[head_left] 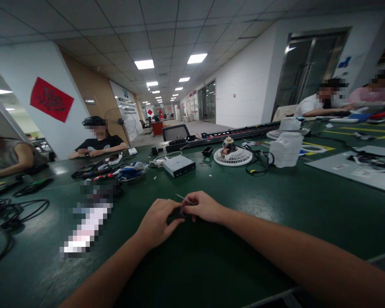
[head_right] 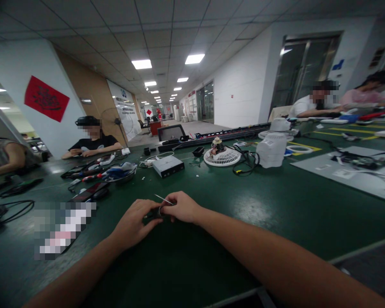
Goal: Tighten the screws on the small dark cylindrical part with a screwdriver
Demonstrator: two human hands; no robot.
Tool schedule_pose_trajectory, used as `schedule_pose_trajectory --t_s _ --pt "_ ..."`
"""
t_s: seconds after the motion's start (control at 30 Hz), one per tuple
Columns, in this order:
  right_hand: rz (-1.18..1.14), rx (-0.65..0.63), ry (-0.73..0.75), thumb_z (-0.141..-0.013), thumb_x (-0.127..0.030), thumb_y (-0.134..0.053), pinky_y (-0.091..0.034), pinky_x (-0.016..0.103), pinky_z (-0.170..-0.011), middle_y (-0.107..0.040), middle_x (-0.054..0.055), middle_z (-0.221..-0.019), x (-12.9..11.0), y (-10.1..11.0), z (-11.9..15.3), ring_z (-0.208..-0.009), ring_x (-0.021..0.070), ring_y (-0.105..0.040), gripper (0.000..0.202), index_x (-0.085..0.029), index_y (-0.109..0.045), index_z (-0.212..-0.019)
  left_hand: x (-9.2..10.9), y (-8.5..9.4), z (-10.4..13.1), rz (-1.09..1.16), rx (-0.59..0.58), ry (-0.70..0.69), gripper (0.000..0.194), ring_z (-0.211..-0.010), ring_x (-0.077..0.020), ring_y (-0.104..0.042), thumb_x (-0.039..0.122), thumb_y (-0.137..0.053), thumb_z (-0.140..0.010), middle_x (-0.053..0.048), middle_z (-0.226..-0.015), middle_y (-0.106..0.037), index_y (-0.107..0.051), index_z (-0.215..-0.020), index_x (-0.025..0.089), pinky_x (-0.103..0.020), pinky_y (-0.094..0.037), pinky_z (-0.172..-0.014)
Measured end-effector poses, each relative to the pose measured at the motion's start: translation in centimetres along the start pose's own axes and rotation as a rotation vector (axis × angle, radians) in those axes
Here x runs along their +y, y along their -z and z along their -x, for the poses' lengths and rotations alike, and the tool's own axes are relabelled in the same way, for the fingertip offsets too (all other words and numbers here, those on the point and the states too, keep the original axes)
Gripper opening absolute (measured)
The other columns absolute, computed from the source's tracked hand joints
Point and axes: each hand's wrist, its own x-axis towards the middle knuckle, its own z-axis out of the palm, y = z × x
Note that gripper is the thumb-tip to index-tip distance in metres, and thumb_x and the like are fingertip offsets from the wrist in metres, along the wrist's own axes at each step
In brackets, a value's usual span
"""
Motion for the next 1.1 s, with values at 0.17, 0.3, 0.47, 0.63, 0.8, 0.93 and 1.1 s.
schedule_pose_trajectory --t_s 0.17,0.3,0.47,0.63,0.8,0.93,1.1 --pt "0.121 0.027 0.027 -0.08 -0.017 -0.062 -0.043 0.018 -0.044 -0.064 -0.002 -0.073 -0.13 -0.3 0.18 -0.048 0.007 -0.056 0.011 -0.013 -0.065 -0.09 -0.06 -0.21 -0.11 0.001 0.03 0.024 0.031 -0.098 -0.023 -0.06 0.022 -0.07 -0.081 -0.005 -0.106 -0.068 -0.06 -0.11 0.024 -0.038 -0.044 -0.087" --pt "0.128 0.027 0.018 -0.079 -0.016 -0.062 -0.045 0.017 -0.044 -0.065 0.0 -0.078 0.06 -0.3 0.04 -0.049 0.0063 -0.057 0.014 -0.014 -0.065 -0.092 0.05 -0.31 -0.11 0.005 0.051 0.021 0.028 -0.098 -0.0226 -0.06 0.021 -0.069 -0.08 -0.004 -0.106 -0.067 -0.061 -0.107 0.024 -0.037 -0.044 -0.086" --pt "0.117 -0.038 0.013 -0.075 -0.02 -0.068 -0.047 0.017 -0.044 -0.066 0.001 -0.086 0.53 0.0 -0.13 -0.051 0.0064 -0.058 0.023 -0.014 -0.065 -0.097 0.3 -0.34 0.0 -0.005 0.055 -0.02 0.027 -0.1 -0.0221 -0.06 0.017 -0.068 -0.08 -0.005 -0.108 -0.067 -0.061 -0.106 0.023 -0.037 -0.044 -0.087" --pt "0.102 -0.096 0.026 -0.071 -0.023 -0.074 -0.047 0.018 -0.045 -0.066 0.003 -0.091 0.48 0.33 -0.03 -0.052 0.0067 -0.058 0.033 -0.013 -0.065 -0.101 0.42 -0.44 -0.06 -0.005 0.047 -0.019 0.027 -0.099 -0.0213 -0.06 0.018 -0.07 -0.079 -0.004 -0.107 -0.068 -0.062 -0.105 0.024 -0.036 -0.044 -0.086" --pt "0.1 -0.066 0.048 -0.073 -0.026 -0.072 -0.047 0.018 -0.044 -0.064 0.003 -0.092 0.28 0.29 0.18 -0.051 0.0063 -0.057 0.031 -0.014 -0.065 -0.101 0.21 -0.67 -0.09 0.007 0.063 0.007 0.029 -0.093 -0.0215 -0.06 0.021 -0.072 -0.078 -0.003 -0.103 -0.068 -0.061 -0.104 0.023 -0.035 -0.044 -0.081" --pt "0.105 -0.033 0.004 -0.079 -0.024 -0.065 -0.042 0.017 -0.04 -0.064 0.0 -0.083 0.0 0.21 0.24 -0.045 0.0052 -0.054 0.021 -0.014 -0.066 -0.097 0.14 -0.53 -0.08 0.01 0.048 0.005 0.03 -0.092 -0.0215 -0.06 0.023 -0.073 -0.078 -0.003 -0.102 -0.068 -0.06 -0.105 0.023 -0.036 -0.044 -0.082" --pt "0.153 -0.001 -0.028 -0.081 -0.025 -0.062 -0.041 0.017 -0.039 -0.064 0.001 -0.086 -0.03 0.2 0.07 -0.043 0.004 -0.052 0.019 -0.015 -0.067 -0.097 0.28 -0.33 -0.19 -0.007 0.069 0.005 0.027 -0.096 -0.0215 -0.06 0.02 -0.068 -0.082 -0.003 -0.105 -0.067 -0.06 -0.108 0.023 -0.036 -0.043 -0.085"
